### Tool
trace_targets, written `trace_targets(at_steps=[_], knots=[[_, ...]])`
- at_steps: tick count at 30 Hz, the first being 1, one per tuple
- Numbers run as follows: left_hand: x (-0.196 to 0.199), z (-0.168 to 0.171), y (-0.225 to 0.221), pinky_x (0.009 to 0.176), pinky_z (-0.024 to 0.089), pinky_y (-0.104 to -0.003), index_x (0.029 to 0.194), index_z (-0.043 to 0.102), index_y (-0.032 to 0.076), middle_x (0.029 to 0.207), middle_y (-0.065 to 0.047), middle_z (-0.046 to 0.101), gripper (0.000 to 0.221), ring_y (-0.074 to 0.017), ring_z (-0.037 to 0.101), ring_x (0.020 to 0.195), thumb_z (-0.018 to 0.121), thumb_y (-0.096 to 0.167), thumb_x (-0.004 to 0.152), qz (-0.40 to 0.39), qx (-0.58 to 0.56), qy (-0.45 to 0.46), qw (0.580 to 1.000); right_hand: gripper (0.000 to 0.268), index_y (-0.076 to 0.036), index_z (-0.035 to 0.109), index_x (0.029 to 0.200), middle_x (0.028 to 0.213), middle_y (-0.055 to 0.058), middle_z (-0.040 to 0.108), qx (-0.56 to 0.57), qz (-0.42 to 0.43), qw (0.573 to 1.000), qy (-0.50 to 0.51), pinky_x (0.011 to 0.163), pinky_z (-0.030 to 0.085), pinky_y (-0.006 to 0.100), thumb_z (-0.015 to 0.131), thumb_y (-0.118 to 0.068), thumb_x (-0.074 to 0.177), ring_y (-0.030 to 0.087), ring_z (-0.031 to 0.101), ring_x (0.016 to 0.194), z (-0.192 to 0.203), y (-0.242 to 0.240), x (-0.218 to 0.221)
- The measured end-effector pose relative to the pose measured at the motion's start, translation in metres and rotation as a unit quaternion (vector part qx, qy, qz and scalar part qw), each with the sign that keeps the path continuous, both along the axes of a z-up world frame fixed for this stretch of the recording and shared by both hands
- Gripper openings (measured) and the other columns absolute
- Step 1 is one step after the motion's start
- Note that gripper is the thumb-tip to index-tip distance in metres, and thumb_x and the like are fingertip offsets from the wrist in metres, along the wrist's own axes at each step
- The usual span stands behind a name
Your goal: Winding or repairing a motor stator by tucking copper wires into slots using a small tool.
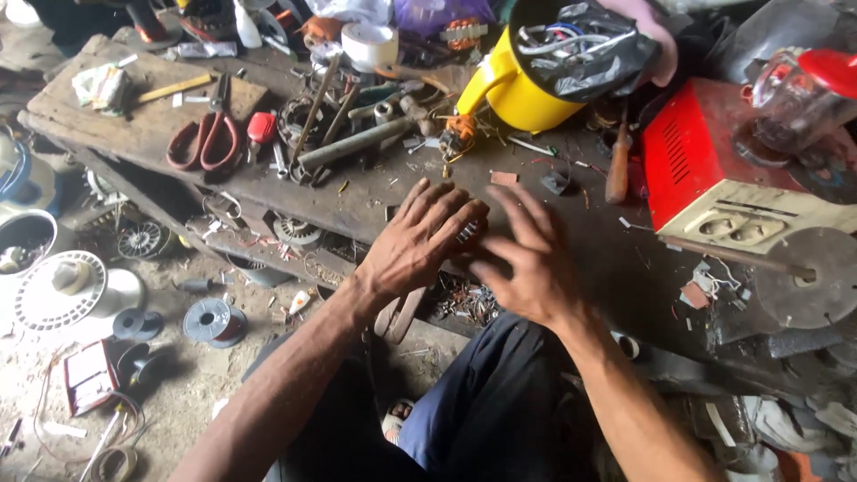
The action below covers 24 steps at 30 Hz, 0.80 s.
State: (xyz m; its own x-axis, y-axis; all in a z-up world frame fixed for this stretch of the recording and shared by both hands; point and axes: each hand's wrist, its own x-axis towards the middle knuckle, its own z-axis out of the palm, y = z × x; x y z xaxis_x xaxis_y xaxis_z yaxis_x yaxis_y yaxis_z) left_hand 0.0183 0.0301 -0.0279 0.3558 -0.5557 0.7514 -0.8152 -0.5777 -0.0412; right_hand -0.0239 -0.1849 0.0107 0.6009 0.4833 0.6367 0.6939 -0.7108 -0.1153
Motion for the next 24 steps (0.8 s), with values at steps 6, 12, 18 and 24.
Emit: trace_targets(at_steps=[6, 12, 18, 24], knots=[[0.005, -0.007, 0.0, 0.114, 0.043, -0.052, 0.135, 0.057, 0.007, 0.137, -0.025, 0.054, 0.036, -0.0445, 0.053, 0.132, 0.059, 0.012, 0.099, -0.057, 0.012, 0.002, 0.998, 0.031, -0.009, 0.074, 0.101, 0.143, 0.016, 0.058, -0.08, -0.026, 0.994, 0.072, 0.11, 0.034, 0.07, 0.078, -0.037, 0.087, 0.04, 0.043, 0.145, 0.003, 0.014, 0.011], [0.01, -0.01, 0.007, 0.118, 0.039, -0.053, 0.129, 0.057, 0.014, 0.144, -0.028, 0.048, 0.027, -0.0454, 0.049, 0.138, 0.056, 0.013, 0.102, -0.067, 0.032, -0.012, 0.997, 0.042, -0.014, 0.077, 0.102, 0.155, 0.013, 0.049, -0.145, 0.003, 0.977, 0.159, 0.114, 0.028, 0.073, 0.085, -0.048, 0.079, 0.037, 0.033, 0.153, 0.002, -0.008, 0.04], [0.014, -0.014, 0.004, 0.118, 0.038, -0.053, 0.131, 0.053, 0.016, 0.145, -0.028, 0.047, 0.027, -0.0443, 0.047, 0.14, 0.05, 0.019, 0.105, -0.069, 0.029, 0.013, 0.997, 0.046, -0.009, 0.077, 0.1, 0.156, 0.017, 0.049, -0.165, 0.032, 0.97, 0.173, 0.115, 0.031, 0.071, 0.085, -0.048, 0.077, 0.037, 0.036, 0.152, 0.013, -0.006, 0.043], [0.017, -0.01, 0.006, 0.118, 0.039, -0.054, 0.118, 0.059, 0.013, 0.146, -0.03, 0.046, 0.016, -0.0447, 0.046, 0.14, 0.055, 0.018, 0.104, -0.091, 0.026, 0.011, 0.995, 0.029, -0.01, 0.08, 0.089, 0.147, 0.02, 0.056, -0.13, 0.066, 0.969, 0.202, 0.115, 0.033, 0.067, 0.084, -0.038, 0.08, 0.041, 0.041, 0.148, -0.002, -0.021, 0.06]])
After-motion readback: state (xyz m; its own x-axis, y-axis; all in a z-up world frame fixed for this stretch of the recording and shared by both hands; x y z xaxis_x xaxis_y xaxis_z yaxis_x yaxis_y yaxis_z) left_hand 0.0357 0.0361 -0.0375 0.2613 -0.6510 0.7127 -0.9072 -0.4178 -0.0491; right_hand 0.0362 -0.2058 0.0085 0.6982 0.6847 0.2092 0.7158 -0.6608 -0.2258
